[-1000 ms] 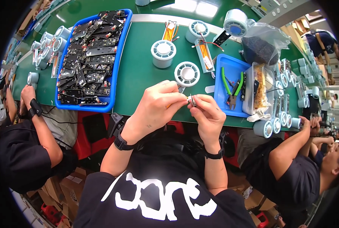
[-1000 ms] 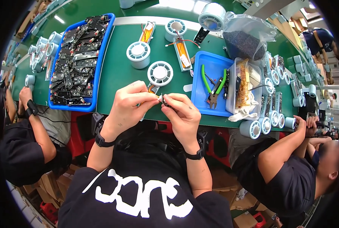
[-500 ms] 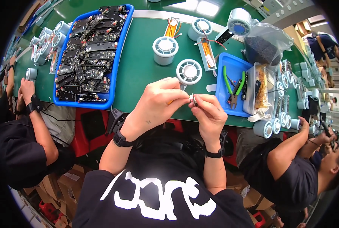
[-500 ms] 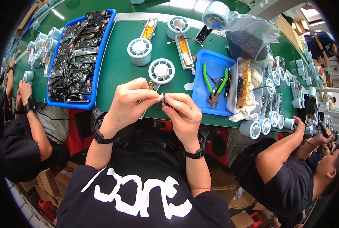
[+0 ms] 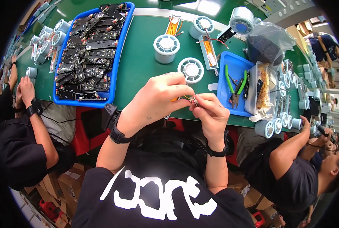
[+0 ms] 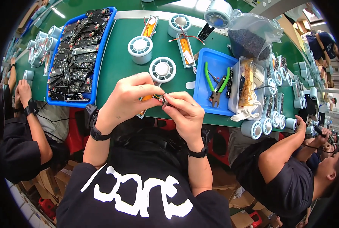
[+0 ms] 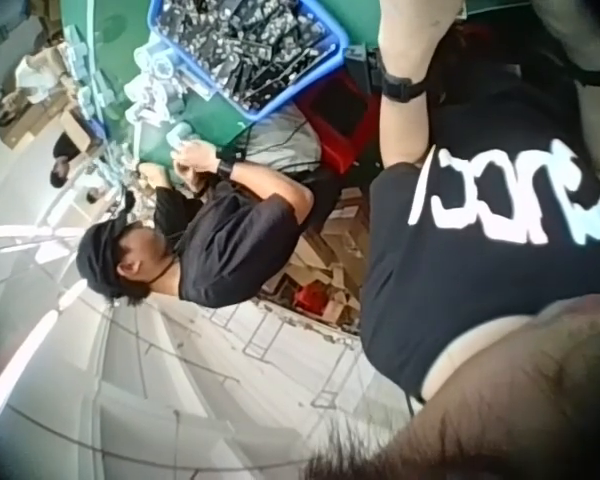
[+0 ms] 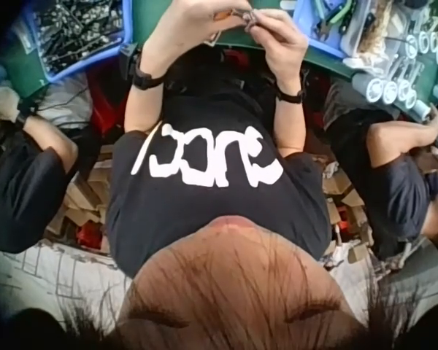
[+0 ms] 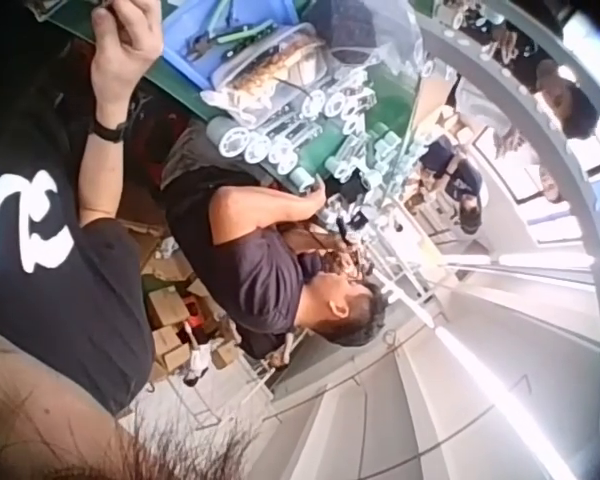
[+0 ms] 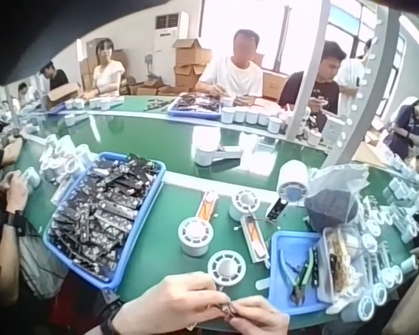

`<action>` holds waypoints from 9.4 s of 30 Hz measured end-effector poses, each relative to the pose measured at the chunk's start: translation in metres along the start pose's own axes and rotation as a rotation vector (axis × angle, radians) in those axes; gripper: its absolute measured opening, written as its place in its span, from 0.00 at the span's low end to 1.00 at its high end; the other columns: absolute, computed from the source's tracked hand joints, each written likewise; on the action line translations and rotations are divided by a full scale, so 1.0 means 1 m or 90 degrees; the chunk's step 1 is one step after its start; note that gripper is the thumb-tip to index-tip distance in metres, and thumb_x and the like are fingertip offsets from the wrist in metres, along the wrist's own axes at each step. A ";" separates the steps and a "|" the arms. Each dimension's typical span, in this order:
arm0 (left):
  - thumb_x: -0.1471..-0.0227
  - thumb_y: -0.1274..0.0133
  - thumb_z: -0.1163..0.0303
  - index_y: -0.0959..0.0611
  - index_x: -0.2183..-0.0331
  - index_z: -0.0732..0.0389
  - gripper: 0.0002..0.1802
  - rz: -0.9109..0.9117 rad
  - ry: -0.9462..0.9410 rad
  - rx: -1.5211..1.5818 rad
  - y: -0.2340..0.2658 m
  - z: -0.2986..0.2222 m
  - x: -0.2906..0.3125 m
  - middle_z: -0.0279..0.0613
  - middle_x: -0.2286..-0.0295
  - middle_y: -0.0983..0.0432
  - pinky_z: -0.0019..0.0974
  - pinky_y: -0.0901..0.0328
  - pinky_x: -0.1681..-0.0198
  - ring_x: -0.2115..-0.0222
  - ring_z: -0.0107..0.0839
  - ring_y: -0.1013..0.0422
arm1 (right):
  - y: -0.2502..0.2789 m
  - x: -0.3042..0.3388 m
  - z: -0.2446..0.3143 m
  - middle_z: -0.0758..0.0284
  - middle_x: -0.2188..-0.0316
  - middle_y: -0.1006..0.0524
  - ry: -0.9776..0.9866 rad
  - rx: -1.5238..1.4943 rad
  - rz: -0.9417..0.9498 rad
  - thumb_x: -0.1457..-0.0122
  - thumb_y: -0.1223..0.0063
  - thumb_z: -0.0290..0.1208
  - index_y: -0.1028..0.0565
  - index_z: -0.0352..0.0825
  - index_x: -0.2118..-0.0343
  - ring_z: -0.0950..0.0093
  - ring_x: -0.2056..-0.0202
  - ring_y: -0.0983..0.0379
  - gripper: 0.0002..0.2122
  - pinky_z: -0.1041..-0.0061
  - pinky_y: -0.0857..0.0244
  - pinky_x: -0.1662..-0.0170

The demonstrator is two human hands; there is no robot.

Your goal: The person connects wires to a circuit board, inserts it into the handle of a handheld fan, and presses the components together. They then set the fan down, pick up another circuit board from a tray, and repeat the process.

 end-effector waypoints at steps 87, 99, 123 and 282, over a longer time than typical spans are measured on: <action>0.46 0.42 0.77 0.19 0.67 0.65 0.04 0.066 0.027 -0.036 -0.036 0.014 0.021 0.45 0.76 0.20 0.34 0.31 0.74 0.75 0.40 0.21 | 0.010 0.016 -0.002 0.64 0.60 0.24 0.000 0.003 -0.157 0.45 0.41 0.09 0.19 0.26 0.56 0.80 0.63 0.24 0.14 0.84 0.28 0.62; 0.44 0.44 0.78 0.22 0.69 0.66 0.03 0.116 0.172 0.082 -0.034 0.032 0.020 0.40 0.80 0.24 0.30 0.34 0.75 0.80 0.28 0.27 | 0.004 0.013 -0.010 0.66 0.61 0.24 -0.071 -0.054 -0.122 0.45 0.42 0.09 0.19 0.25 0.55 0.82 0.68 0.27 0.14 0.85 0.34 0.67; 0.51 0.38 0.80 0.14 0.62 0.64 0.11 0.102 0.129 0.199 -0.029 0.035 0.015 0.42 0.77 0.19 0.26 0.31 0.72 0.76 0.22 0.24 | 0.000 0.014 -0.026 0.65 0.64 0.22 -0.176 -0.165 -0.118 0.43 0.43 0.12 0.21 0.24 0.56 0.78 0.69 0.24 0.12 0.82 0.35 0.72; 0.47 0.43 0.77 0.17 0.65 0.68 0.06 -0.155 0.134 0.230 0.028 0.054 0.076 0.47 0.72 0.21 0.35 0.28 0.67 0.72 0.37 0.23 | -0.162 -0.183 0.031 0.54 0.58 0.21 0.037 1.018 0.284 0.42 0.43 0.53 0.22 0.35 0.54 0.54 0.57 0.23 0.24 0.58 0.28 0.54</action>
Point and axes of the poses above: each hand's wrist, its own x-axis away from the middle knuckle, its own y-axis out of the back of the hand, z = x × y, the point moved 10 cm from there along -x, towards the middle knuckle
